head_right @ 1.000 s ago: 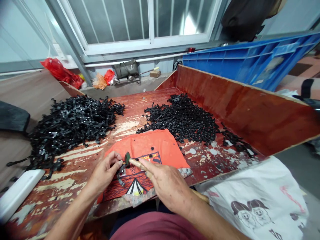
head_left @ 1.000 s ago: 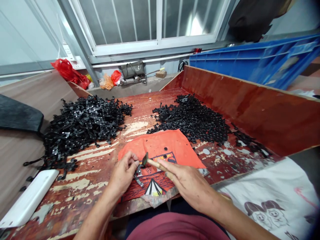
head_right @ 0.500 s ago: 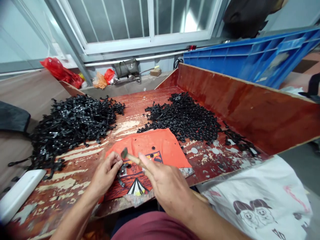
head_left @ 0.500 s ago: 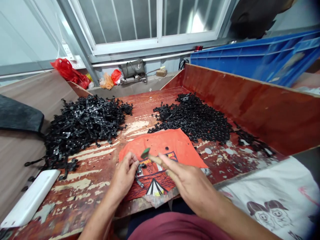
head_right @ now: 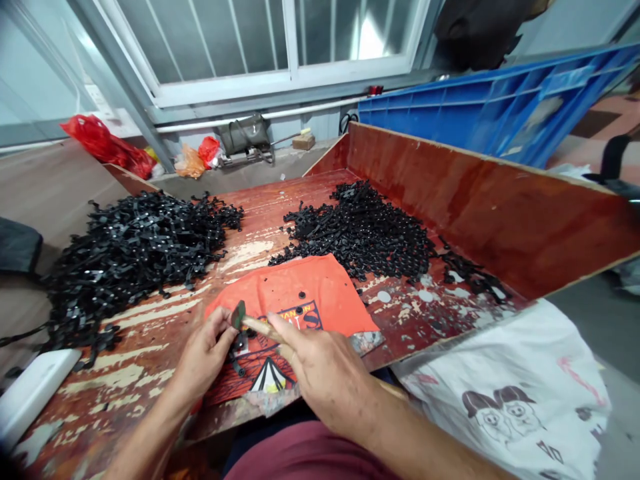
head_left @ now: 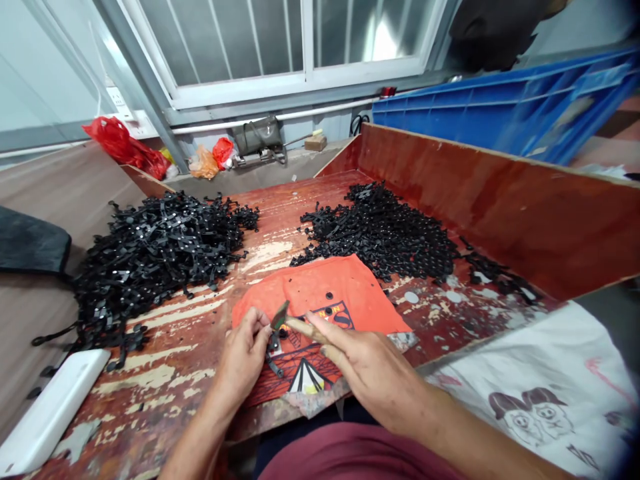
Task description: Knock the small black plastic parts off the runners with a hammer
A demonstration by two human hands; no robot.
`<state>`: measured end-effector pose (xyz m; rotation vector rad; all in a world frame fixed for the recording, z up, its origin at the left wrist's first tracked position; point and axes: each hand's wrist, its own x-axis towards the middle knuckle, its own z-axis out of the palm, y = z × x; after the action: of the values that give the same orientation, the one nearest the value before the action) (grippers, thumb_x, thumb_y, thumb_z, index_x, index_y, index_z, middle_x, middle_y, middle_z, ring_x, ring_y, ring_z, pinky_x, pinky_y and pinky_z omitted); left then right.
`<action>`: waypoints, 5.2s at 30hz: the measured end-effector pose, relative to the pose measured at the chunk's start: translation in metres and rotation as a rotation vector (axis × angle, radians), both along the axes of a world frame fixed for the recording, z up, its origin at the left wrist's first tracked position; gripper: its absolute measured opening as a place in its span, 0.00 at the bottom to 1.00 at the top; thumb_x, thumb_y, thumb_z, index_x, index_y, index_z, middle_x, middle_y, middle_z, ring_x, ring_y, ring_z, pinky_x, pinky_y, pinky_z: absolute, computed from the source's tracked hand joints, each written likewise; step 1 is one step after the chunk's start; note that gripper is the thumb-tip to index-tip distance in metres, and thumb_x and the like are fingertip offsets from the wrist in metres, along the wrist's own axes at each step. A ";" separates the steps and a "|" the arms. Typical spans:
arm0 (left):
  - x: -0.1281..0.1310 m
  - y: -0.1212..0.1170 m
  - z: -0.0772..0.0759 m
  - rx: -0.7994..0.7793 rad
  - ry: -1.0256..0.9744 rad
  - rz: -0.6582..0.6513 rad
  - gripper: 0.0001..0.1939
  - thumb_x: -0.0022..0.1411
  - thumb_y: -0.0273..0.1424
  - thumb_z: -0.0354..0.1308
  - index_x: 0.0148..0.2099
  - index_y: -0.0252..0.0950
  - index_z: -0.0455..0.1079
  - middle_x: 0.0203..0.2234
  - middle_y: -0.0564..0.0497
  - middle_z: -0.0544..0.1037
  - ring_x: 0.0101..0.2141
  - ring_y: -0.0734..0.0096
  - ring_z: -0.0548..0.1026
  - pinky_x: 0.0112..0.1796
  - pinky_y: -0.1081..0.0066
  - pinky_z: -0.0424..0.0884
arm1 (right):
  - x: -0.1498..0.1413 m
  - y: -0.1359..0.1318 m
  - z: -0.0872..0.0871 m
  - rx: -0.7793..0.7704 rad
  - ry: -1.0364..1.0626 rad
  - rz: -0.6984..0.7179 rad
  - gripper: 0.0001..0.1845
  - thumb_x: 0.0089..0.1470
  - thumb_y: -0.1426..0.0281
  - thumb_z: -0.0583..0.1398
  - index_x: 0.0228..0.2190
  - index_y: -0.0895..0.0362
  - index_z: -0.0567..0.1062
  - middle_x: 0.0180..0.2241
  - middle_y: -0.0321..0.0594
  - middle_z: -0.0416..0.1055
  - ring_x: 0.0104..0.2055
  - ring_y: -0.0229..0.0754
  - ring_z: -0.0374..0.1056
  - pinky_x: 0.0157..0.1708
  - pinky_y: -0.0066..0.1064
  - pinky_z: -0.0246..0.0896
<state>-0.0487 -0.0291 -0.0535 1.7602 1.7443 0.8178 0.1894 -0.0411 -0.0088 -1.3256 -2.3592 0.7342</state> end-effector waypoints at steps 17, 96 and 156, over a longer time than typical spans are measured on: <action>-0.002 -0.018 0.017 -0.091 0.265 0.204 0.13 0.60 0.46 0.57 0.42 0.45 0.74 0.19 0.54 0.74 0.22 0.64 0.71 0.25 0.72 0.53 | -0.002 -0.009 -0.014 -0.029 -0.085 0.018 0.28 0.64 0.70 0.54 0.64 0.41 0.62 0.38 0.37 0.82 0.37 0.45 0.78 0.32 0.28 0.65; 0.016 0.047 0.011 -0.311 -0.442 -0.098 0.10 0.53 0.33 0.61 0.33 0.37 0.63 0.20 0.61 0.62 0.19 0.81 0.58 0.20 0.80 0.55 | 0.022 0.006 -0.005 0.065 -0.113 -0.116 0.27 0.66 0.70 0.52 0.64 0.47 0.62 0.36 0.40 0.82 0.34 0.44 0.78 0.33 0.29 0.69; 0.045 0.021 0.028 -0.308 -0.544 0.046 0.18 0.49 0.44 0.64 0.35 0.36 0.67 0.17 0.61 0.63 0.16 0.82 0.60 0.18 0.80 0.55 | 0.072 -0.022 -0.012 -0.113 0.174 -0.173 0.22 0.68 0.67 0.49 0.59 0.44 0.69 0.46 0.38 0.79 0.42 0.43 0.75 0.42 0.31 0.68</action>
<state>-0.0032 -0.0086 -0.0250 1.1628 1.4512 0.8893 0.2616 -0.0629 -0.0212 -1.4283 -2.0655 0.9016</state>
